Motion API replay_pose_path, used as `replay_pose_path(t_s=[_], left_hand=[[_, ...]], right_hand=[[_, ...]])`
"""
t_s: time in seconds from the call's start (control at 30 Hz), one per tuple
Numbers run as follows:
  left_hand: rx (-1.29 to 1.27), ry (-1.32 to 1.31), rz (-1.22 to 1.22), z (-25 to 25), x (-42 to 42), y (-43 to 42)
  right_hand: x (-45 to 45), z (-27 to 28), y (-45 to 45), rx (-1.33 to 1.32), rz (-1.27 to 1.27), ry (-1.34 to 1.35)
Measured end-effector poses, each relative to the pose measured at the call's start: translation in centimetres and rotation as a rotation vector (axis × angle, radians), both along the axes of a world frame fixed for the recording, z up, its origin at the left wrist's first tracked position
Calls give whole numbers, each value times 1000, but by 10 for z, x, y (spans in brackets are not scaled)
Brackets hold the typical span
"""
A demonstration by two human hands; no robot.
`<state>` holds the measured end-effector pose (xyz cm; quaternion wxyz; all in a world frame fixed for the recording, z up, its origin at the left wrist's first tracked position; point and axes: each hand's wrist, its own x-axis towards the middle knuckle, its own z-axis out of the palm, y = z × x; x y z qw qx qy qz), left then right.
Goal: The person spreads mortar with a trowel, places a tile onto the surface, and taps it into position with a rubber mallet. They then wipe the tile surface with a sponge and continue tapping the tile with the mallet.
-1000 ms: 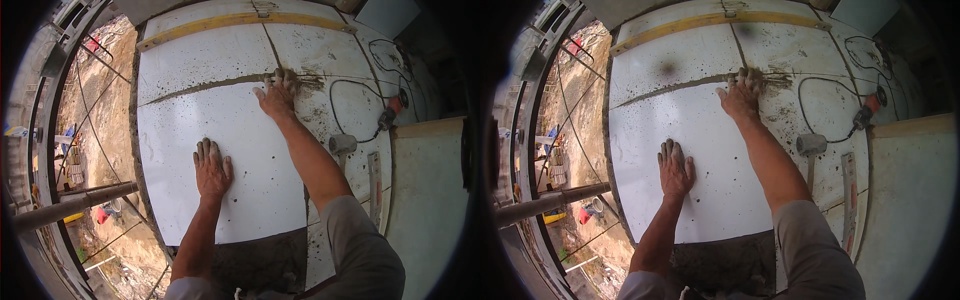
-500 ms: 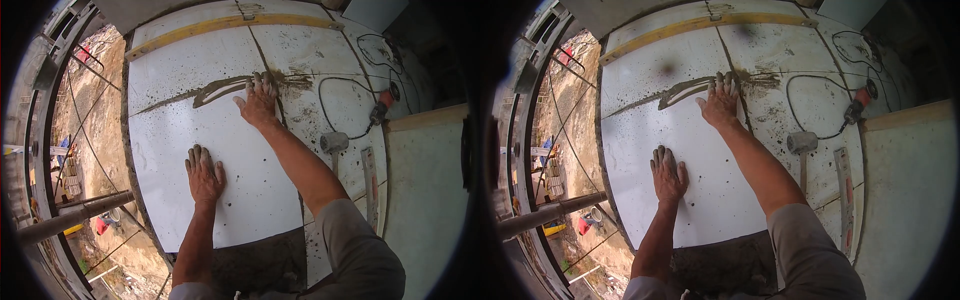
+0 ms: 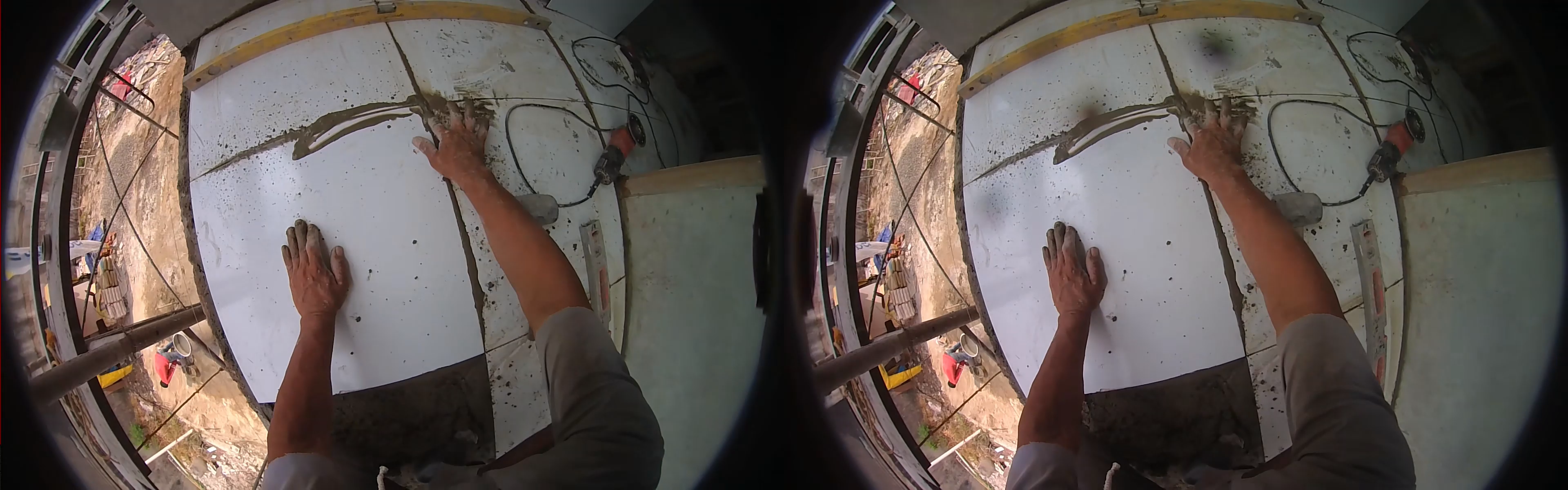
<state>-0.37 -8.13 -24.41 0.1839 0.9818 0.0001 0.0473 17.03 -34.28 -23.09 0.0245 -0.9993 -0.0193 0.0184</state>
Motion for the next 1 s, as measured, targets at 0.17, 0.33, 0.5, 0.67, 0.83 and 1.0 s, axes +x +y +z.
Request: replay_pose_path(t_s=[0.17,0.33,0.5,0.67,0.83,1.0], left_hand=[[-4,-13,2,0,1,-1],[-17,-24,-4,2,2,-1],[-20,-26,-6,0,2,-1],[-4,-56,-13,-1,1,-1],[14,-45,-6,-1,0,-3],[53,-22,-4,-1,-1,-2]], right_hand=[[-8,-1,-3,39,40,-33],[-64,3,-7,9,79,-16],[-123,6,-12,71,106,-41],[-188,20,-27,96,166,22],[-265,34,-36,101,188,111],[-352,52,-50,106,242,334]])
